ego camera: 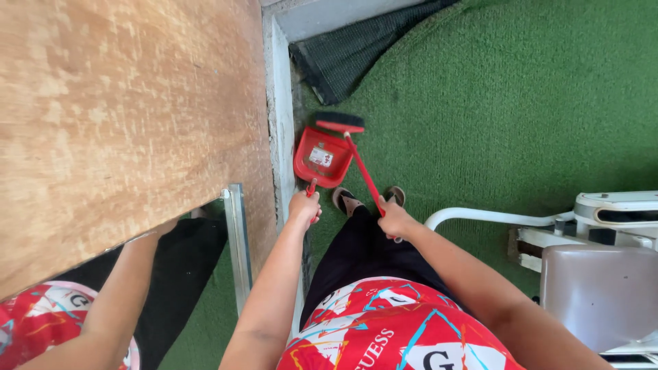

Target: Sweeping the gym floor using a broom and a dustpan.

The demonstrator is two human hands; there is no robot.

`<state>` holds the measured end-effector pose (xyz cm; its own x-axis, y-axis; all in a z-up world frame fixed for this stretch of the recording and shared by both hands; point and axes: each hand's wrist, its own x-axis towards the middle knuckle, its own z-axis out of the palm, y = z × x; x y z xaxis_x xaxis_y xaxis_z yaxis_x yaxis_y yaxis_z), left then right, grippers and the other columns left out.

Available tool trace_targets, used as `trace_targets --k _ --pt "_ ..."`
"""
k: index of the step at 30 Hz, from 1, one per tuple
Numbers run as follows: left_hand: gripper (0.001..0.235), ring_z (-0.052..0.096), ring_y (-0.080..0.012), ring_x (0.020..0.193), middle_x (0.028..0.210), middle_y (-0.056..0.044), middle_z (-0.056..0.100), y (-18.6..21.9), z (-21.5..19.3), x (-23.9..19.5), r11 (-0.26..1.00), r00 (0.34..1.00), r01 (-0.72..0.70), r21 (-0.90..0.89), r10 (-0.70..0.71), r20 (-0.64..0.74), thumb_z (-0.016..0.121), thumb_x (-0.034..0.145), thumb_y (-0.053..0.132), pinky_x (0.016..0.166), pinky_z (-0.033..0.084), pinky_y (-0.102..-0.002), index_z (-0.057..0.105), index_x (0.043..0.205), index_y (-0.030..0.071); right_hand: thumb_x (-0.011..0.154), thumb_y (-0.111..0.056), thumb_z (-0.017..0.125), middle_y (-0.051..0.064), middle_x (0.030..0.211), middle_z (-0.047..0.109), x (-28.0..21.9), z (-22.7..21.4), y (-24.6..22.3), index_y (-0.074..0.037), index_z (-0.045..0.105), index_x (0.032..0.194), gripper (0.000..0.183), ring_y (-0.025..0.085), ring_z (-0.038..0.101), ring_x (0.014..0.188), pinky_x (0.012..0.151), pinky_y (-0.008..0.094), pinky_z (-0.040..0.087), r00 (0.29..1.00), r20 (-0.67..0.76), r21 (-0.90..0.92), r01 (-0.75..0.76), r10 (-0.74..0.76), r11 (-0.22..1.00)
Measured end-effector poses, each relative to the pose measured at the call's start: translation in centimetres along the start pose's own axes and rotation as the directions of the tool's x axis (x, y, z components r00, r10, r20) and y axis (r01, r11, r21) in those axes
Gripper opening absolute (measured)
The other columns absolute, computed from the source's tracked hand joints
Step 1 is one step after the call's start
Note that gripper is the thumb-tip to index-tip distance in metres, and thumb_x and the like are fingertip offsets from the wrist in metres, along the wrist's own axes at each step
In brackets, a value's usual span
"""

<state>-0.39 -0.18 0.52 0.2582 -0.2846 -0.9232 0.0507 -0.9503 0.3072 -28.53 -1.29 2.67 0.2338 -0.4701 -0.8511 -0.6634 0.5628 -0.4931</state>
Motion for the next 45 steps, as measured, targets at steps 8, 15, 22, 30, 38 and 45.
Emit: trace_targets --k 8,15,22,30,38,45 --pt "0.021 0.059 -0.013 0.052 0.07 -0.004 0.063 0.6 -0.3 0.0 1.0 1.0 0.004 0.001 -0.004 -0.013 0.06 0.1 0.026 0.041 0.046 -0.03 0.067 0.105 0.008 0.088 -0.006 0.066 0.0 0.059 0.048 -5.0 -12.1 1.4 -0.026 0.042 0.159 0.078 0.011 0.043 0.041 0.036 0.028 0.031 0.96 0.148 0.233 -0.267 0.238 0.935" --pt "0.019 0.059 -0.0132 0.052 0.069 -0.003 0.062 0.2 0.0 -0.3 1.0 0.999 0.007 0.009 -0.007 -0.034 0.061 0.099 0.025 0.041 0.045 -0.03 0.066 0.107 0.009 0.093 -0.007 0.058 -0.001 0.061 0.047 -1.7 -20.0 -0.4 -0.028 0.03 0.163 0.078 0.01 0.042 0.045 0.039 0.028 0.032 0.936 -0.112 0.488 -0.242 0.335 0.839" --pt "0.02 0.059 -0.0131 0.052 0.07 -0.003 0.061 -1.7 0.6 0.8 1.0 1.0 -0.012 -0.003 0.012 -0.02 0.061 0.099 0.024 0.041 0.045 -0.031 0.065 0.111 0.009 0.086 0.002 0.065 0.002 0.065 0.053 6.6 -11.4 2.7 -0.009 0.052 0.135 0.052 0.016 0.051 0.05 0.041 0.034 0.038 0.923 -0.225 0.577 -0.131 0.312 0.806" --pt "0.02 0.057 -0.013 0.052 0.07 -0.002 0.061 -3.0 0.2 2.7 0.999 0.999 0.022 -0.034 -0.023 -0.046 0.064 0.098 0.024 0.041 0.044 -0.03 0.066 0.114 0.013 0.083 0.001 0.051 0.014 0.072 0.065 -2.6 0.0 -0.2 -0.007 0.019 0.159 0.083 0.027 0.063 0.049 0.045 0.042 0.052 0.996 0.04 -0.081 -0.074 0.077 0.994" --pt "0.021 0.056 -0.0116 0.051 0.069 0.0 0.059 -6.2 -0.7 -0.1 0.995 1.0 -0.005 -0.1 0.002 -0.031 0.065 0.098 0.024 0.041 0.043 -0.03 0.066 0.117 0.016 0.096 -0.024 0.063 0.004 0.065 0.054 -1.4 -11.5 7.4 -0.004 0.04 0.154 0.065 0.012 0.046 0.043 0.035 0.028 0.035 0.921 0.355 0.381 -0.297 0.158 0.876" --pt "0.03 0.052 -0.011 0.049 0.065 0.0 0.055 -12.0 -1.8 -5.6 0.996 0.991 -0.095 -0.002 0.094 -0.092 0.064 0.097 0.025 0.04 0.041 -0.03 0.067 0.126 0.019 0.091 -0.008 0.06 -0.003 0.066 0.049 -9.0 -26.2 6.1 -0.029 0.036 0.16 0.076 0.006 0.039 0.048 0.04 0.023 0.031 0.948 0.186 0.448 -0.315 0.257 0.836"
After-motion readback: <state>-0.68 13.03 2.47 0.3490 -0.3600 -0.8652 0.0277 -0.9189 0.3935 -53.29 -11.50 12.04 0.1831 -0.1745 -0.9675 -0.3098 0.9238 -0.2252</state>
